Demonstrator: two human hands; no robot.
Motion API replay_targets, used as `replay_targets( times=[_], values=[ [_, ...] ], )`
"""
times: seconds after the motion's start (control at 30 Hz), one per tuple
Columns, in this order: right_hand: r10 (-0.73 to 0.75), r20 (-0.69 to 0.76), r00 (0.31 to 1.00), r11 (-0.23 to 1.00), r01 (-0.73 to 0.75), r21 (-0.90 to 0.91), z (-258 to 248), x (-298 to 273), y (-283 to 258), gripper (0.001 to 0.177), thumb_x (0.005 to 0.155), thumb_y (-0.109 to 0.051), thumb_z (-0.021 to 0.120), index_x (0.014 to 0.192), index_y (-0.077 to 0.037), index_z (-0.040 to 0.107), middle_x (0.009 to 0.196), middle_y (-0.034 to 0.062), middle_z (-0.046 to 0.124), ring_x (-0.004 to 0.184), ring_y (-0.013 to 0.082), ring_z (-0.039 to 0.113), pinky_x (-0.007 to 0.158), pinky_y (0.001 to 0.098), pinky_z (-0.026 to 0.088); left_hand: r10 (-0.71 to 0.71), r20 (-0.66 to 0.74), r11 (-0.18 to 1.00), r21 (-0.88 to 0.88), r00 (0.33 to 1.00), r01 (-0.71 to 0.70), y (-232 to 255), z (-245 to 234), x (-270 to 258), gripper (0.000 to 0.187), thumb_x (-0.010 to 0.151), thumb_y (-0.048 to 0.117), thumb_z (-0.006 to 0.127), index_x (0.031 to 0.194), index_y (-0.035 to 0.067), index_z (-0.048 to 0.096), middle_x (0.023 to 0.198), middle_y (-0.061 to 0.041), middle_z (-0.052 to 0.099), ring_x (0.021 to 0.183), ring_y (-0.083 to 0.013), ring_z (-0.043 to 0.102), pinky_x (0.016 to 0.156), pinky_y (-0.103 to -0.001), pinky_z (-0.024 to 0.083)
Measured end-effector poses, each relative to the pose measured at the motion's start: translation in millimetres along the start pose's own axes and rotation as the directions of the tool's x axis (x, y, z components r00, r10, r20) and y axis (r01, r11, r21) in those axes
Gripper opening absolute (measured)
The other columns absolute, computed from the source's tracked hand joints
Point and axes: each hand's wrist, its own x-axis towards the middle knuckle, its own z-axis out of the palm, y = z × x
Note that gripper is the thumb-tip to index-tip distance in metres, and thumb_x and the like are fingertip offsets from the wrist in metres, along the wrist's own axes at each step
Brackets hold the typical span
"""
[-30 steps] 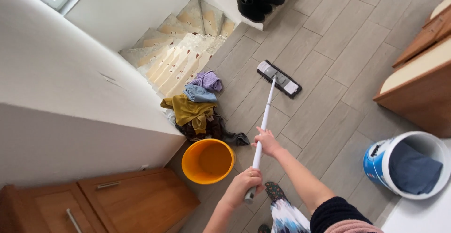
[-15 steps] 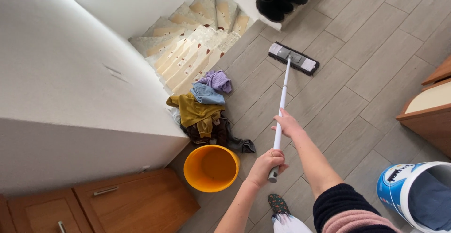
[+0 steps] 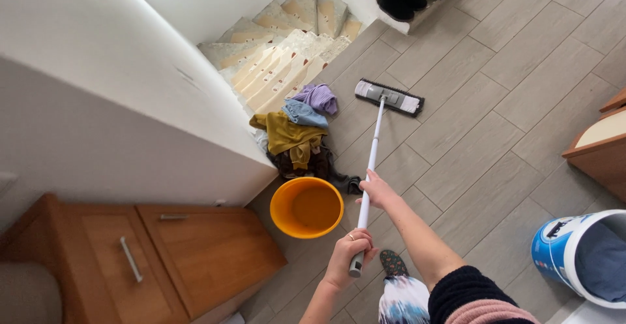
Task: The person mops a tiled floor using a flat mop, moving shoes, slippers, and a pile of clothes to reach all areas of the floor.
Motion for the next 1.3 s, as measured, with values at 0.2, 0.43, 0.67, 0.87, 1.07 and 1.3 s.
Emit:
replay_targets(
  times=[0.2, 0.43, 0.67, 0.87, 1.07, 1.3],
  values=[
    [0.103, 0.146, 0.984, 0.975, -0.129, 0.183, 34.7, -76.7, -105.1, 0.026, 0.091, -0.021, 0.078, 0.105, -0.004, 0.065, 0.172, 0.0124, 0.008, 0.153, 0.0296, 0.027, 0.122, 0.0382, 0.031, -0.07, -0.061, 0.996, 0.043, 0.996, 0.073, 37.2, -14.8, -108.2, 0.027, 0.094, 0.0, 0.074, 0.073, 0.005, 0.056, 0.084, -0.003, 0.063, 0.084, -0.0187, 0.061, 0.081, -0.031, 0.054],
    [-0.105, 0.18, 0.978, 0.902, 0.17, -0.398, 131.1, -130.6, -154.2, 0.038, 0.088, -0.055, 0.074, 0.108, -0.022, 0.069, 0.133, 0.0069, 0.05, 0.129, 0.0276, 0.047, 0.106, 0.0517, 0.039, -0.082, -0.173, 0.994, 0.062, 0.982, 0.094, 67.4, -3.8, -236.6, 0.029, 0.095, 0.011, 0.075, 0.072, 0.005, 0.058, 0.079, -0.004, 0.064, 0.083, -0.0208, 0.066, 0.079, -0.032, 0.056],
    [-0.026, 0.18, 0.983, 0.899, 0.102, -0.426, 182.7, -208.2, -159.7, 0.04, 0.092, -0.058, 0.067, 0.112, -0.024, 0.066, 0.129, 0.0047, 0.05, 0.128, 0.0255, 0.049, 0.093, 0.0619, 0.045, -0.042, -0.159, 0.999, -0.011, 0.986, 0.041, 118.1, 13.3, -308.9, 0.029, 0.096, 0.01, 0.074, 0.072, 0.005, 0.058, 0.079, -0.004, 0.063, 0.084, -0.0204, 0.066, 0.081, -0.033, 0.056],
    [-0.041, 0.099, 0.994, 0.875, 0.084, -0.476, 194.5, -246.4, -128.5, 0.044, 0.086, -0.068, 0.067, 0.105, -0.028, 0.069, 0.115, -0.0004, 0.054, 0.114, 0.0219, 0.062, 0.076, 0.0572, 0.051, 0.016, -0.12, 0.997, -0.073, 0.993, -0.025, 146.8, 30.2, -316.9, 0.029, 0.094, 0.008, 0.076, 0.072, 0.006, 0.057, 0.076, -0.002, 0.063, 0.084, -0.0211, 0.066, 0.082, -0.034, 0.056],
    [-0.001, 0.089, 0.996, 0.894, 0.04, -0.447, 156.7, -251.2, -121.8, 0.038, 0.092, -0.062, 0.059, 0.104, -0.028, 0.07, 0.119, -0.0001, 0.057, 0.113, 0.0215, 0.064, 0.079, 0.0598, 0.049, 0.002, -0.081, 0.996, -0.085, 0.997, -0.009, 139.7, 37.6, -283.8, 0.029, 0.096, 0.012, 0.075, 0.073, 0.005, 0.059, 0.079, -0.003, 0.066, 0.087, -0.0222, 0.067, 0.082, -0.035, 0.057],
    [0.039, 0.074, 0.997, 0.891, -0.001, -0.455, 114.6, -197.2, -75.9, 0.036, 0.096, -0.057, 0.058, 0.113, -0.026, 0.067, 0.14, 0.003, 0.052, 0.123, 0.0246, 0.06, 0.085, 0.0604, 0.047, 0.051, -0.057, 0.998, -0.045, 0.997, -0.054, 94.4, 49.5, -212.2, 0.027, 0.095, 0.009, 0.075, 0.073, 0.006, 0.059, 0.084, -0.004, 0.067, 0.091, -0.0245, 0.068, 0.09, -0.036, 0.057]
  ],
)
